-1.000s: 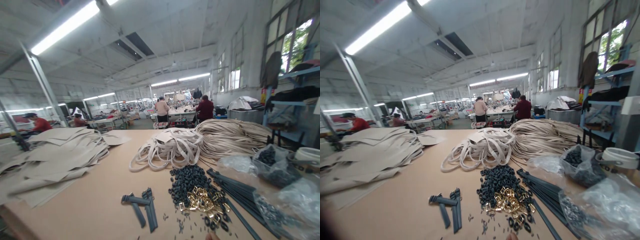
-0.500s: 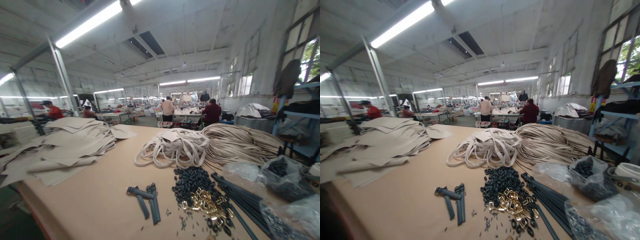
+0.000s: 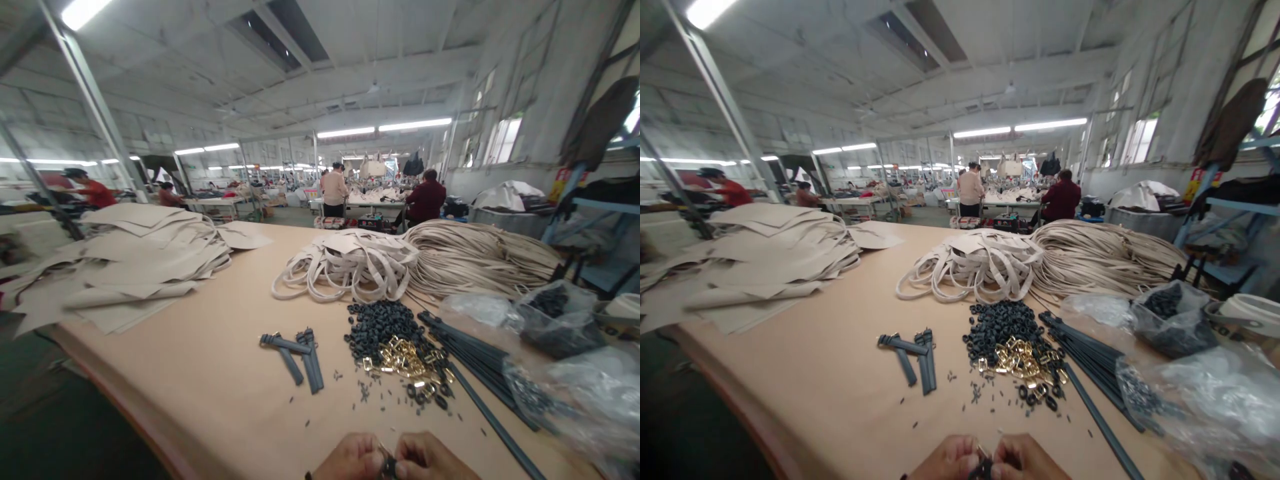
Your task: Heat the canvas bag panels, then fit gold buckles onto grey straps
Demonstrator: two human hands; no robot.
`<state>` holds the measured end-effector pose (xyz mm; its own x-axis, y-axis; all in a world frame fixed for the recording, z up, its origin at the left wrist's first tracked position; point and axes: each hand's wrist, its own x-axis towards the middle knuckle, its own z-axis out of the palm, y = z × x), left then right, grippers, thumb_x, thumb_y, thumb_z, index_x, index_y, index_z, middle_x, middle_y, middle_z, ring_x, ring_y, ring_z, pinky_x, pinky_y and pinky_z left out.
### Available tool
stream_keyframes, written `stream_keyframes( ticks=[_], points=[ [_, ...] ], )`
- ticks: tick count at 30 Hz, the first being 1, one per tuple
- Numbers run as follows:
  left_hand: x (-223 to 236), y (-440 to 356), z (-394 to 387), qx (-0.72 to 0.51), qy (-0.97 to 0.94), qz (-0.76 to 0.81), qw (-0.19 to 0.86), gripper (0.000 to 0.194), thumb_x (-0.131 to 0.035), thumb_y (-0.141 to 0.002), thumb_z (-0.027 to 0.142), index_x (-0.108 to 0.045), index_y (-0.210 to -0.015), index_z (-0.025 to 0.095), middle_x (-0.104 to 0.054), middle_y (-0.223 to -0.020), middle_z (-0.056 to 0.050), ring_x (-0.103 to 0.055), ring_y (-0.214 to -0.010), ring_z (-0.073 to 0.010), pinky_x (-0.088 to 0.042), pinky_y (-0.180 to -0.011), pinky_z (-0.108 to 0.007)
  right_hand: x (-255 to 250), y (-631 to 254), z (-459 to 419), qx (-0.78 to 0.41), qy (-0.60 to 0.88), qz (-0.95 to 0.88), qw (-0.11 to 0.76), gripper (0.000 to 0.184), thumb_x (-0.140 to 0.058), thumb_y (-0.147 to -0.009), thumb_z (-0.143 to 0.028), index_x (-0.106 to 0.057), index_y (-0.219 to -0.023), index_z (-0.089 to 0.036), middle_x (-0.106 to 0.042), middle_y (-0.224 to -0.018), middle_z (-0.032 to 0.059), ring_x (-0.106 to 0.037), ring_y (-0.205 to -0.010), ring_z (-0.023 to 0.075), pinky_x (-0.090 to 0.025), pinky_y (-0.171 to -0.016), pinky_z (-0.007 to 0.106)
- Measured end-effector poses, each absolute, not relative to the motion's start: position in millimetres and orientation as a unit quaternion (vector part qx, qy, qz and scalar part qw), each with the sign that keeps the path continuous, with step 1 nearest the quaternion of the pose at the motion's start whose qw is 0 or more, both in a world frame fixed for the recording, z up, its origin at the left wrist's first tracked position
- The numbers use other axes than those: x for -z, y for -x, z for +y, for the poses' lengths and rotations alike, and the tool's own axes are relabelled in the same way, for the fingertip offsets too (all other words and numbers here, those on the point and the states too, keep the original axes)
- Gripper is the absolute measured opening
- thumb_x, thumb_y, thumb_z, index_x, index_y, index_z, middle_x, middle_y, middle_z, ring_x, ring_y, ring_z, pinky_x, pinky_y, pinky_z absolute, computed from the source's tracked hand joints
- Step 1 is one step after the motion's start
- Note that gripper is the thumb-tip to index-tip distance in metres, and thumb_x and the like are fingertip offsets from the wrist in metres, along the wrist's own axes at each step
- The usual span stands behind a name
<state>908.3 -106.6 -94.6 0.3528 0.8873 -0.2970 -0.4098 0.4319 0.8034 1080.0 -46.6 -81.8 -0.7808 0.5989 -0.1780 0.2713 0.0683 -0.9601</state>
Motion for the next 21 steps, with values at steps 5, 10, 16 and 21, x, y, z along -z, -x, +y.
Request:
stream_keyframes(
  ticks=[5, 10, 16, 21],
  points=[
    [88, -916, -115, -0.468, -0.282, 0.323, 0.773, 0.034, -0.073, -0.059, 0.034, -0.053, -0.072, 0.011, -0.054, -0.063, -0.001, -0.049, -0.051, -0.006, -0.034, -0.051, -0.018, 72, -1089, -56, -0.682, 0.271, -0.67, 0.115, 0.033, -0.048, -0.079, -0.047, -0.048, -0.075, -0.014, -0.057, -0.057, 0.0005, -0.048, -0.043, 0.0079, -0.032, -0.042, 0.018],
    [88, -927, -109, -0.513, -0.276, 0.373, 0.722, 0.033, -0.071, -0.061, 0.035, -0.047, -0.063, 0.012, -0.052, -0.055, 0.002, -0.046, -0.049, -0.006, -0.033, -0.049, -0.018, 73, -1092, -58, -0.652, 0.305, -0.683, 0.125, 0.028, -0.046, -0.081, -0.042, -0.049, -0.08, -0.015, -0.055, -0.058, -0.0018, -0.043, -0.043, 0.0068, -0.03, -0.04, 0.017],
    [107, -935, -101, -0.542, -0.288, 0.495, 0.615, 0.032, -0.064, -0.066, 0.039, -0.043, -0.065, 0.014, -0.052, -0.051, 0.003, -0.046, -0.046, -0.0071, -0.034, -0.047, -0.019, 70, -1088, -61, -0.548, 0.329, -0.751, 0.167, 0.029, -0.064, -0.069, -0.036, -0.056, -0.085, -0.013, -0.057, -0.075, 0.0011, -0.049, -0.068, 0.0136, -0.037, -0.058, 0.022],
    [110, -939, -101, -0.546, -0.33, 0.564, 0.524, 0.03, -0.057, -0.071, 0.041, -0.042, -0.066, 0.015, -0.051, -0.048, 0.004, -0.045, -0.043, -0.0066, -0.035, -0.045, -0.018, 73, -1081, -62, -0.546, 0.338, -0.739, 0.203, 0.015, -0.054, -0.077, -0.028, -0.055, -0.08, -0.014, -0.058, -0.073, 0.0014, -0.05, -0.066, 0.0128, -0.038, -0.058, 0.022]
  ],
)
